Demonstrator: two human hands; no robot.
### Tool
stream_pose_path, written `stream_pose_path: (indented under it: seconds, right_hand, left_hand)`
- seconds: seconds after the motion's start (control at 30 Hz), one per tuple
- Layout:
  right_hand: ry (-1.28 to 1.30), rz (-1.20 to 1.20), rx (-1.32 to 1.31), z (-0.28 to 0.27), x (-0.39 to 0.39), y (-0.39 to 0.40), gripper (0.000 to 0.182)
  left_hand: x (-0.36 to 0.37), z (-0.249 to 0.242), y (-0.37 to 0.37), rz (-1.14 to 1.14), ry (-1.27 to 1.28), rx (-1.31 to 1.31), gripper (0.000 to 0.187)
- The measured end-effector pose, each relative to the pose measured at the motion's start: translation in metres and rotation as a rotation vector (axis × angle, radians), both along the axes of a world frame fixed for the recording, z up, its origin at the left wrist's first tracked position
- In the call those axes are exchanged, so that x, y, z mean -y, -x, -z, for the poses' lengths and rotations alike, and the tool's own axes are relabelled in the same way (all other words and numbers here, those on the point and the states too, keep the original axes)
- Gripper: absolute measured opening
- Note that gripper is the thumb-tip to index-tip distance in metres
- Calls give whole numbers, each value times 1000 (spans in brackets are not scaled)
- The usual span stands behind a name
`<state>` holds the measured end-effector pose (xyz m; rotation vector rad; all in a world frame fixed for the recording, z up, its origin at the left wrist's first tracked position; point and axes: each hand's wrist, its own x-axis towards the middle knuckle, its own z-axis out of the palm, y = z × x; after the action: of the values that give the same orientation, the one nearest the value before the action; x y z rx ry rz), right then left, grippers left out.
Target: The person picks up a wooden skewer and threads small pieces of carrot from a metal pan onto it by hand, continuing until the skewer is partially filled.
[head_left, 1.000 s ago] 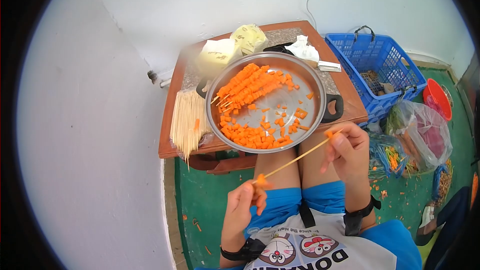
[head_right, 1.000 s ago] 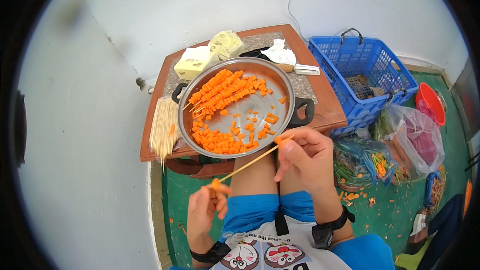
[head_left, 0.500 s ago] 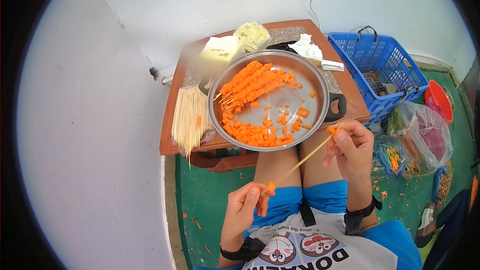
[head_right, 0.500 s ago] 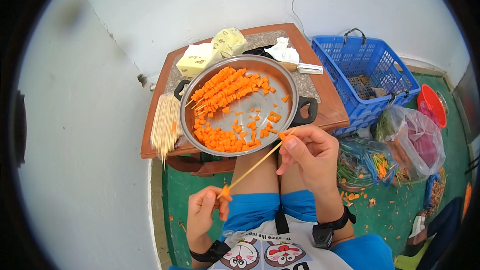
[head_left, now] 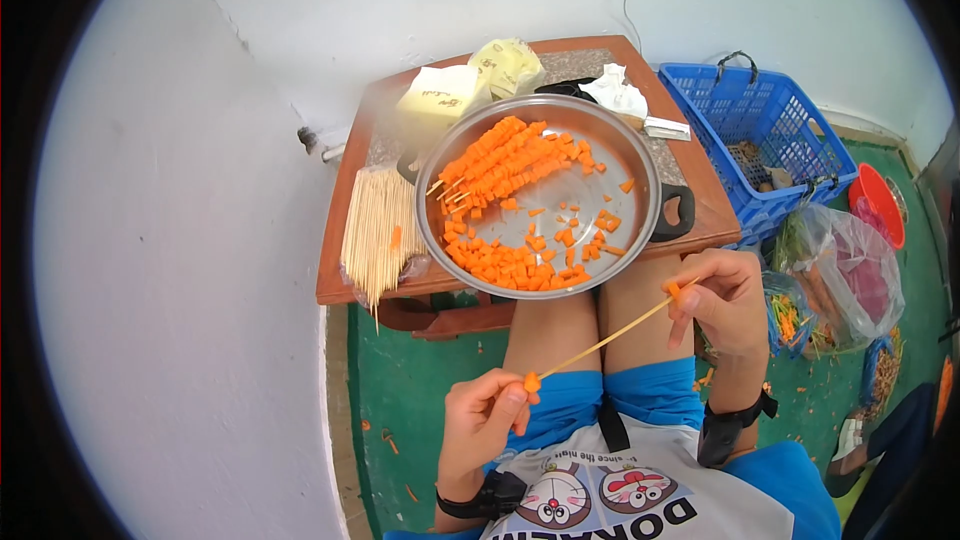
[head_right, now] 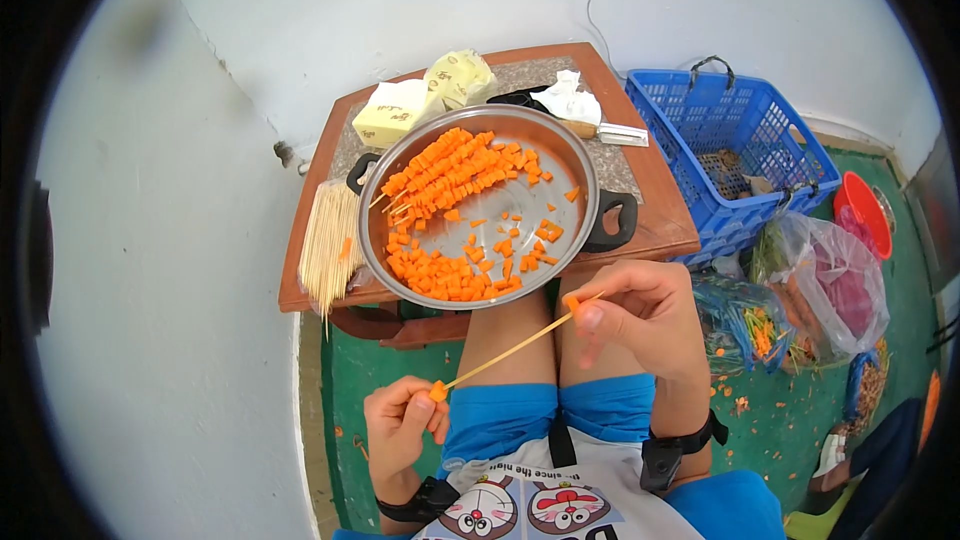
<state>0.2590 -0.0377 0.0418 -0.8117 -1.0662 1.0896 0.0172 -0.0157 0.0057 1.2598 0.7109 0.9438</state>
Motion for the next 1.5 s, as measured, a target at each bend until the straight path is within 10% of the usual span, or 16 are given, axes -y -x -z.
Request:
stream_pose_path:
  seconds: [0.17, 0.87, 1.5]
  right_hand:
    - [142, 123, -95, 2, -2, 12, 14]
    - [74, -15, -216, 17, 0, 11, 14]
    - [81, 62, -298, 18, -3, 12, 11]
  left_hand:
    - [-9, -1, -10, -268, -654, -394, 16]
    - [-13, -11, -3, -31, 91, -74, 22]
    - [-8, -7, -9, -3, -26, -164, 25]
